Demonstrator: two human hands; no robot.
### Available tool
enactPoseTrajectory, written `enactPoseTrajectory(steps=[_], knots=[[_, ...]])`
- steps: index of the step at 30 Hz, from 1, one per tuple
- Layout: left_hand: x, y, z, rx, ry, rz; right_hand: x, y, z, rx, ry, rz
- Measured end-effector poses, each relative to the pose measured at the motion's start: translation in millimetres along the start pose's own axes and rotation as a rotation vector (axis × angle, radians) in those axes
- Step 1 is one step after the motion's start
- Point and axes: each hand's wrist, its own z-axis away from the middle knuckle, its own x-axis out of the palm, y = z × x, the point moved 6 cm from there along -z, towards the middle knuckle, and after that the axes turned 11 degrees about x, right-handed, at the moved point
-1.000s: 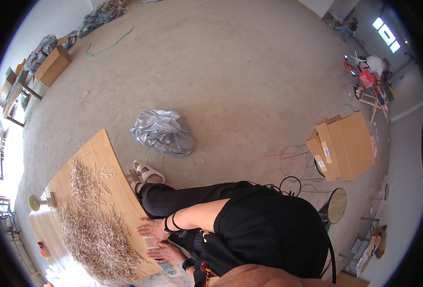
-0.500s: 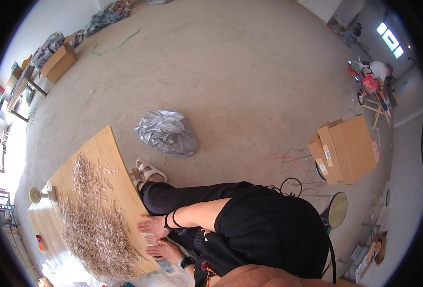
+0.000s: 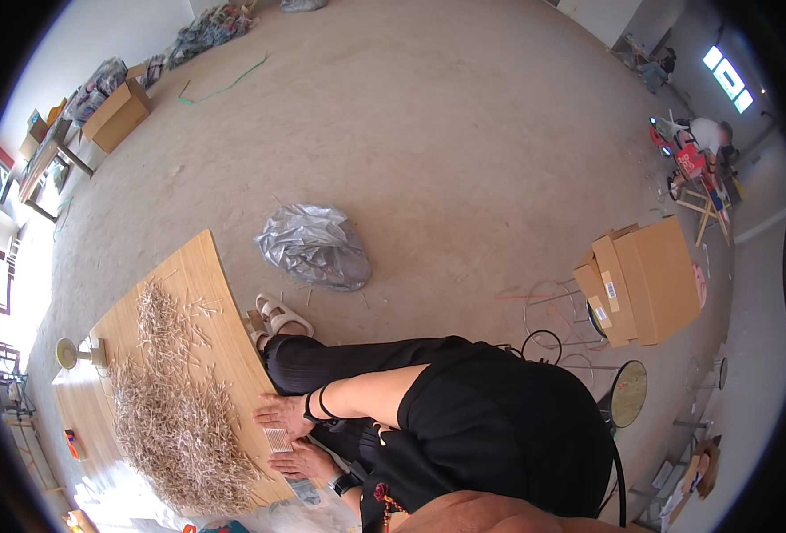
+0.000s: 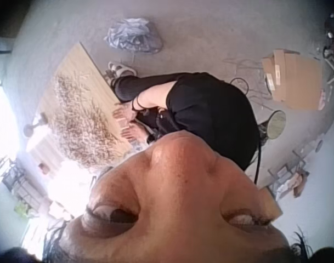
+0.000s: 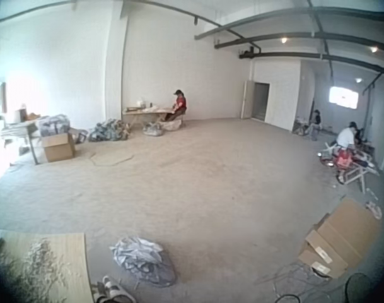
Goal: The recorder picks individual cotton swabs from a pile and arranges them in a neat row on a small card before stacking them.
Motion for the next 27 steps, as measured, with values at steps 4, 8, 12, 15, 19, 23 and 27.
enactPoseTrajectory(steps=[4,8,12,15,19,23,27], knots=[[3.8,-3.3,-1.1,-0.004,0.034,0.008,-2.1,-3.9,3.5,0.013,-0.038,0.096],[1.3,3.4,-3.9,0.014,0.008,0.004,-2.7,4.4,3.8,0.04,-0.048,0.032],[1.2,3.7,-2.9,0.003,0.042,0.033,-2.3,4.8,3.7,0.037,-0.043,-0.011],[-1.7,-1.1,2.3,-0.025,-0.004,0.033,3.0,-1.9,-0.4,0.009,-0.039,0.063],[-12.2,15.5,1.9,-0.021,-0.01,0.192,-3.6,15.5,8.0,0.096,-0.136,-0.272],[15.5,-11.8,9.9,0.012,0.323,0.171,-16.5,-18.4,4.8,0.036,-0.145,0.066],[5.0,0.2,1.8,-0.021,0.341,0.37,-28.5,-9.5,8.1,0.071,-0.158,0.154]])
